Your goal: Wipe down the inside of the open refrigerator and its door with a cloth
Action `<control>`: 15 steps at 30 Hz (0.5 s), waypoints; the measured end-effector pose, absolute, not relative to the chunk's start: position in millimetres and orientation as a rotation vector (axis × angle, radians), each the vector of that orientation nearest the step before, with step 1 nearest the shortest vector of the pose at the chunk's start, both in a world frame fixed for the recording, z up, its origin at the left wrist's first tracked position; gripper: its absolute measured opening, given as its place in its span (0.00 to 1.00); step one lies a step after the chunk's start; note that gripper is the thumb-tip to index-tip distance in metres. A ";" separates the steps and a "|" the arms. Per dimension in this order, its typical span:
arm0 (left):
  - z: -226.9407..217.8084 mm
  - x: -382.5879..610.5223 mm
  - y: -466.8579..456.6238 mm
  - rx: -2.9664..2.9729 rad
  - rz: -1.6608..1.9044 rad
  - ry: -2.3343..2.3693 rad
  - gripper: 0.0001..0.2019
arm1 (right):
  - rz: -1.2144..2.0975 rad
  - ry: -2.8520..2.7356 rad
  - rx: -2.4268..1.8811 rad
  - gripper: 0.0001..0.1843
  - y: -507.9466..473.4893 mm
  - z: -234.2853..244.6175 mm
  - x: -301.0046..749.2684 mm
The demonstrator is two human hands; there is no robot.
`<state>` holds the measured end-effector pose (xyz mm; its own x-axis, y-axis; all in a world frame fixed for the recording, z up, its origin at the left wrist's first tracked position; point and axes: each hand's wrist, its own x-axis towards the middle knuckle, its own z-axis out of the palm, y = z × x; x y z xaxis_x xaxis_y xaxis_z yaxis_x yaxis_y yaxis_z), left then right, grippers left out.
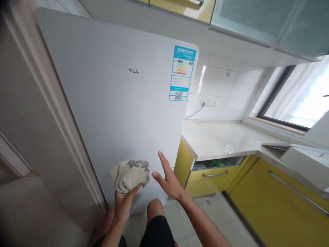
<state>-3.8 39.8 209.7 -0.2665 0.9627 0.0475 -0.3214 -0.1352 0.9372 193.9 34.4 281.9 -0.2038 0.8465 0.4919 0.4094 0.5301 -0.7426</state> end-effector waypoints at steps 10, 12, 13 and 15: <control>288.6 94.8 25.3 1.351 1.357 0.741 0.33 | 0.872 -1.235 -0.884 0.49 8.0 289.9 224.3; 289.2 94.4 28.0 1.427 1.251 0.710 0.31 | 0.886 -1.158 -0.885 0.46 10.8 292.5 228.0; 288.5 92.9 30.2 1.485 1.187 0.708 0.29 | 0.871 -1.122 -0.898 0.42 12.1 294.4 229.5; 284.6 90.5 36.2 1.610 1.063 0.734 0.31 | 0.825 -1.042 -0.928 0.34 15.4 298.9 232.4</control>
<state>90.5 36.2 284.6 0.4230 0.8622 0.2785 -0.0451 -0.2870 0.9569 232.4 15.4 298.9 0.2935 0.8949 0.3362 -0.1220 0.3839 -0.9153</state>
